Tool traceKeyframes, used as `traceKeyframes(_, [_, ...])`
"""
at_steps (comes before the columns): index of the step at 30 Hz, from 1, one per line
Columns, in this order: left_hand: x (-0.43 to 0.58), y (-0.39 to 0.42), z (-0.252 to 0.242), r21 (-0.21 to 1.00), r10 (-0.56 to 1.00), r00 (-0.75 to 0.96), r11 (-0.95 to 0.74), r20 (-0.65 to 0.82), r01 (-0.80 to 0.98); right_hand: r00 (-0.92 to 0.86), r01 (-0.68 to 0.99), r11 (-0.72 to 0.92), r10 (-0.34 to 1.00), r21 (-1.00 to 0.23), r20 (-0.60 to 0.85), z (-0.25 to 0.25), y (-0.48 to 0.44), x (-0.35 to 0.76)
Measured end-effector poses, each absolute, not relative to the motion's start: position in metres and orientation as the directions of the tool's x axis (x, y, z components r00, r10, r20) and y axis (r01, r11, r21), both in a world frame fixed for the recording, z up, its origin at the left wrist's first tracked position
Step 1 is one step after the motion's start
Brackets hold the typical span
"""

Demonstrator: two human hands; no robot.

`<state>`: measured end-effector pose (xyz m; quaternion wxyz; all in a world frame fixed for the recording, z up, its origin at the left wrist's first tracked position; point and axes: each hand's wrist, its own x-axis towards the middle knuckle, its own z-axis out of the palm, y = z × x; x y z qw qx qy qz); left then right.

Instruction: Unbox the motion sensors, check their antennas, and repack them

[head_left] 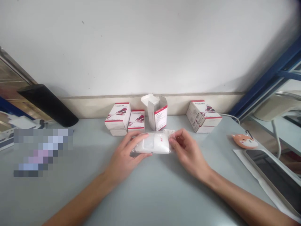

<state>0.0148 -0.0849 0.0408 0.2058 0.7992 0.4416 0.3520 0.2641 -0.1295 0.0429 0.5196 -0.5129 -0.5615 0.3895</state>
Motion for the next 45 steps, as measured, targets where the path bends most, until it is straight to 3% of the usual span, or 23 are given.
traceKeyframes(8, [0.017,-0.097,0.054,0.83,0.957,0.272,-0.228,0.096,0.509,0.029,0.423,0.26,0.954,-0.868,0.299,0.045,-0.134,0.265])
traceKeyframes(12, [0.023,-0.103,0.068,0.926,0.952,0.304,-0.099,-0.018,0.364,-0.031,0.517,0.274,0.953,-0.811,0.302,0.044,-0.132,0.268])
traceKeyframes(16, [0.024,-0.1,0.078,0.967,0.87,0.44,0.137,-0.22,0.213,-0.095,0.523,0.275,0.959,-0.807,0.266,0.048,-0.131,0.269])
traceKeyframes(19, [0.021,-0.097,0.079,0.925,0.72,0.6,0.367,-0.347,0.094,-0.11,0.448,0.273,0.962,-0.851,0.25,0.054,-0.131,0.266])
traceKeyframes(21, [0.018,-0.097,0.078,0.872,0.638,0.685,0.49,-0.353,-0.007,-0.088,0.368,0.226,0.974,-0.902,0.208,0.056,-0.131,0.264])
traceKeyframes(24, [0.014,-0.096,0.076,0.81,0.608,0.761,0.551,-0.228,-0.198,-0.033,0.263,0.077,0.997,-0.962,0.071,0.055,-0.128,0.263])
traceKeyframes(27, [0.011,-0.095,0.073,0.836,0.616,0.781,0.48,-0.105,-0.266,-0.013,0.211,-0.095,0.995,-0.973,-0.1,0.052,-0.126,0.263])
traceKeyframes(30, [0.011,-0.093,0.068,0.934,0.712,0.687,0.327,-0.146,-0.141,0.01,0.182,-0.164,0.986,-0.97,-0.165,0.051,-0.126,0.261])
traceKeyframes(35, [0.015,-0.089,0.059,0.981,0.868,0.463,0.117,-0.177,0.156,0.094,0.195,-0.01,0.996,-0.981,0.008,0.054,-0.131,0.256])
traceKeyframes(38, [0.018,-0.089,0.061,0.953,0.831,0.468,0.246,-0.302,0.179,0.095,0.23,0.14,0.982,-0.963,0.165,0.052,-0.136,0.256])
traceKeyframes(42, [0.021,-0.092,0.07,0.854,0.678,0.576,0.516,-0.457,0.069,0.032,0.284,0.375,0.916,-0.882,0.4,0.052,-0.141,0.261])
traceKeyframes(45, [0.022,-0.093,0.072,0.805,0.655,0.552,0.592,-0.516,0.051,-0.13,0.164,0.46,0.887,-0.873,0.443,0.06,-0.144,0.262])
